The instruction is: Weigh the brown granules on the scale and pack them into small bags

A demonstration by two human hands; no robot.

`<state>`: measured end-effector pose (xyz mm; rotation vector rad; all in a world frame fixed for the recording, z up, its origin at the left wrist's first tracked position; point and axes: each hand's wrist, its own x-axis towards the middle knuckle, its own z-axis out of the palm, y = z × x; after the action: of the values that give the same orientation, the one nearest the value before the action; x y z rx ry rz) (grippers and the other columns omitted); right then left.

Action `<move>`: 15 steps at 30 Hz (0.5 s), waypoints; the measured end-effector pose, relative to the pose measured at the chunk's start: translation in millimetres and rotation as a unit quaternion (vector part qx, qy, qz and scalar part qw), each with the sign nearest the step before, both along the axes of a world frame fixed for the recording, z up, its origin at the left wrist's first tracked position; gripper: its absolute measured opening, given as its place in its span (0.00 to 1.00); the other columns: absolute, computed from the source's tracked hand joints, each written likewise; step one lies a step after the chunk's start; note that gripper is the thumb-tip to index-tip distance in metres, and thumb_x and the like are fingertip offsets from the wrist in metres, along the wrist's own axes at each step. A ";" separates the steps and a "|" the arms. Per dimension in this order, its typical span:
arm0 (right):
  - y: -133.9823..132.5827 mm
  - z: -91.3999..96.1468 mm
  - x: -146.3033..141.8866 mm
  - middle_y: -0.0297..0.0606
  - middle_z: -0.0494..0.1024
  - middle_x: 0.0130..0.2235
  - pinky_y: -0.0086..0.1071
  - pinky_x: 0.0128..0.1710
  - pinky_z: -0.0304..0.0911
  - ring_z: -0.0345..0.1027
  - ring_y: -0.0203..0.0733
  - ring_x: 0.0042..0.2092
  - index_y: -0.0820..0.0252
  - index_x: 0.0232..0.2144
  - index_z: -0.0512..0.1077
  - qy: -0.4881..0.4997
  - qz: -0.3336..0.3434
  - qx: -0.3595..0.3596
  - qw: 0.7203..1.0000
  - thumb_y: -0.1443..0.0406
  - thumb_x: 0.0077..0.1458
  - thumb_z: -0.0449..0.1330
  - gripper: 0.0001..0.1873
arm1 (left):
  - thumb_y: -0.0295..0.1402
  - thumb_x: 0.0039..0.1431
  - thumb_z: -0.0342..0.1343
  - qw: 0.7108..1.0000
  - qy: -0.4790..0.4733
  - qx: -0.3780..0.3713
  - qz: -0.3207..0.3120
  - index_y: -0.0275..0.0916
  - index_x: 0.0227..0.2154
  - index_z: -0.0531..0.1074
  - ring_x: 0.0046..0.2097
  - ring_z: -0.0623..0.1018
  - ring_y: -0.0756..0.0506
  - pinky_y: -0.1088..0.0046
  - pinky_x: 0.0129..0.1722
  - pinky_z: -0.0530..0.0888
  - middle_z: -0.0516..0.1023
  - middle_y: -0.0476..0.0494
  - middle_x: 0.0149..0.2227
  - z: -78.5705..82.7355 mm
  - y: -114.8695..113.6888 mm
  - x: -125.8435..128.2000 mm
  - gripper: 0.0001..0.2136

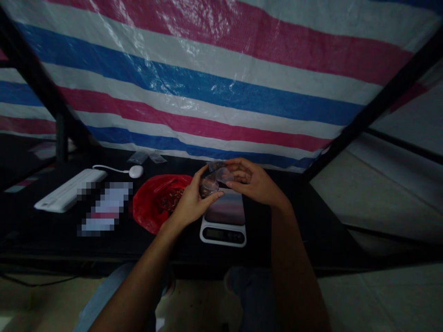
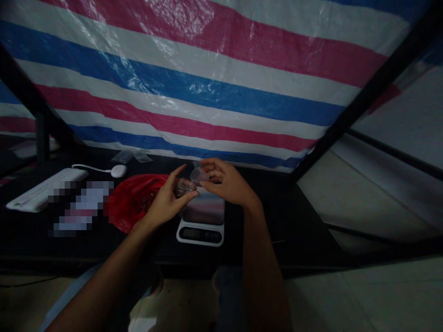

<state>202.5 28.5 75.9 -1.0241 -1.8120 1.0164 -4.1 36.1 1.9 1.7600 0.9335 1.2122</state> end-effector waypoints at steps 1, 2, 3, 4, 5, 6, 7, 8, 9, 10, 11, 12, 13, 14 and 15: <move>1.1 -2.3 3.4 0.41 0.76 0.50 0.38 0.48 0.71 0.75 0.41 0.47 0.55 0.52 0.70 -0.002 0.003 -0.003 1.000 0.67 0.52 0.67 0.25 | 0.45 0.58 0.64 1.000 0.002 -0.001 0.007 0.39 0.68 0.54 0.43 0.81 0.40 0.61 0.47 0.77 0.79 0.40 0.45 -0.1 0.3 -0.6 0.40; 2.7 -5.7 6.5 0.41 0.76 0.50 0.38 0.48 0.70 0.75 0.41 0.47 0.56 0.52 0.70 -0.012 0.008 -0.008 1.000 0.67 0.52 0.66 0.24 | 0.45 0.58 0.64 1.000 0.005 -0.002 0.018 0.38 0.67 0.55 0.42 0.80 0.41 0.62 0.46 0.77 0.78 0.41 0.43 -0.2 0.7 -1.6 0.39; 4.7 -10.3 9.3 0.41 0.77 0.49 0.38 0.48 0.70 0.75 0.42 0.47 0.57 0.51 0.71 -0.032 0.010 -0.013 0.999 0.68 0.52 0.66 0.23 | 0.45 0.58 0.63 0.999 0.009 -0.003 0.032 0.37 0.66 0.56 0.42 0.80 0.41 0.63 0.45 0.77 0.78 0.42 0.43 -0.6 1.2 -2.7 0.38; 7.0 -16.1 11.7 0.41 0.77 0.47 0.38 0.47 0.70 0.74 0.42 0.47 0.58 0.48 0.72 -0.060 0.009 -0.018 0.998 0.69 0.51 0.66 0.21 | 0.45 0.58 0.62 0.999 0.011 -0.004 0.046 0.37 0.66 0.56 0.41 0.79 0.41 0.63 0.44 0.76 0.77 0.42 0.42 -1.2 1.6 -4.0 0.37; 9.5 -22.8 13.6 0.41 0.78 0.46 0.37 0.47 0.69 0.74 0.42 0.46 0.60 0.46 0.73 -0.093 0.005 -0.021 0.995 0.70 0.50 0.66 0.19 | 0.46 0.59 0.61 0.998 0.009 -0.004 0.058 0.37 0.66 0.56 0.41 0.78 0.42 0.63 0.44 0.76 0.76 0.42 0.43 -2.1 2.1 -5.4 0.36; 11.9 -29.8 15.1 0.40 0.78 0.44 0.37 0.46 0.69 0.74 0.42 0.45 0.61 0.43 0.73 -0.125 0.002 -0.025 0.992 0.70 0.48 0.67 0.17 | 0.47 0.60 0.58 0.998 0.004 -0.002 0.064 0.37 0.65 0.56 0.43 0.78 0.41 0.61 0.46 0.75 0.76 0.41 0.43 -3.6 2.4 -6.7 0.35; 14.0 -36.7 16.1 0.39 0.79 0.42 0.37 0.45 0.68 0.74 0.42 0.44 0.62 0.41 0.74 -0.150 0.000 -0.030 0.988 0.71 0.47 0.67 0.16 | 0.47 0.62 0.55 0.998 -0.004 0.002 0.062 0.37 0.66 0.56 0.44 0.77 0.41 0.60 0.48 0.74 0.75 0.41 0.44 -5.4 2.7 -7.8 0.33; 15.5 -42.6 16.7 0.39 0.79 0.40 0.37 0.45 0.68 0.73 0.42 0.43 0.62 0.40 0.74 -0.167 0.000 -0.037 0.985 0.71 0.46 0.68 0.16 | 0.47 0.64 0.51 0.998 -0.014 0.006 0.054 0.37 0.66 0.55 0.46 0.76 0.41 0.59 0.50 0.73 0.74 0.40 0.45 -7.7 2.9 -8.7 0.32; 16.2 -46.8 16.7 0.38 0.79 0.39 0.37 0.45 0.68 0.73 0.42 0.42 0.63 0.40 0.74 -0.177 0.003 -0.045 0.983 0.71 0.46 0.69 0.16 | 0.46 0.65 0.48 0.999 -0.021 0.008 0.045 0.37 0.66 0.55 0.48 0.76 0.41 0.58 0.52 0.72 0.74 0.40 0.47 -10.1 2.9 -9.0 0.30; 16.0 -48.9 16.2 0.38 0.79 0.39 0.37 0.45 0.68 0.73 0.42 0.42 0.63 0.40 0.75 -0.183 0.006 -0.050 0.982 0.70 0.45 0.71 0.18 | 0.45 0.66 0.46 0.999 -0.025 0.008 0.039 0.38 0.66 0.55 0.49 0.75 0.41 0.58 0.54 0.71 0.73 0.40 0.48 -12.5 2.9 -8.8 0.29; 14.9 -48.5 15.1 0.39 0.79 0.40 0.37 0.46 0.67 0.73 0.43 0.43 0.63 0.41 0.75 -0.184 0.004 -0.049 0.982 0.69 0.44 0.72 0.20 | 0.45 0.66 0.46 0.999 -0.024 0.007 0.036 0.38 0.66 0.54 0.50 0.75 0.41 0.58 0.55 0.71 0.73 0.39 0.49 -14.6 2.7 -8.0 0.29; 13.1 -45.7 13.4 0.40 0.80 0.42 0.38 0.47 0.67 0.73 0.43 0.44 0.62 0.43 0.76 -0.183 -0.003 -0.041 0.982 0.67 0.45 0.73 0.21 | 0.44 0.66 0.47 0.999 -0.024 0.005 0.037 0.39 0.67 0.53 0.51 0.74 0.41 0.59 0.55 0.70 0.72 0.39 0.50 -16.3 2.5 -6.6 0.29; 10.7 -40.9 11.0 0.42 0.80 0.44 0.38 0.47 0.67 0.73 0.44 0.46 0.62 0.45 0.76 -0.179 -0.012 -0.026 0.983 0.64 0.47 0.72 0.22 | 0.43 0.66 0.49 0.999 -0.025 0.004 0.039 0.39 0.67 0.53 0.51 0.74 0.42 0.60 0.55 0.70 0.72 0.39 0.51 -17.4 2.2 -4.7 0.30; 8.2 -34.7 8.0 0.42 0.80 0.46 0.38 0.47 0.66 0.73 0.44 0.47 0.61 0.46 0.76 -0.173 -0.021 -0.007 0.985 0.62 0.50 0.71 0.21 | 0.43 0.65 0.51 0.999 -0.031 0.007 0.041 0.39 0.66 0.52 0.51 0.74 0.42 0.61 0.55 0.71 0.72 0.39 0.52 -17.9 1.9 -2.4 0.30; 5.8 -28.0 4.5 0.42 0.80 0.46 0.37 0.47 0.66 0.72 0.44 0.46 0.61 0.46 0.77 -0.164 -0.029 0.014 0.986 0.61 0.53 0.69 0.19 | 0.43 0.65 0.53 0.998 -0.038 0.012 0.042 0.39 0.66 0.52 0.51 0.74 0.42 0.62 0.55 0.71 0.72 0.38 0.52 -17.8 1.4 -0.1 0.31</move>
<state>207.0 34.3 47.9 -1.2780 -2.0395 0.8212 -4.3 37.5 -15.9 1.6955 0.9591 1.3400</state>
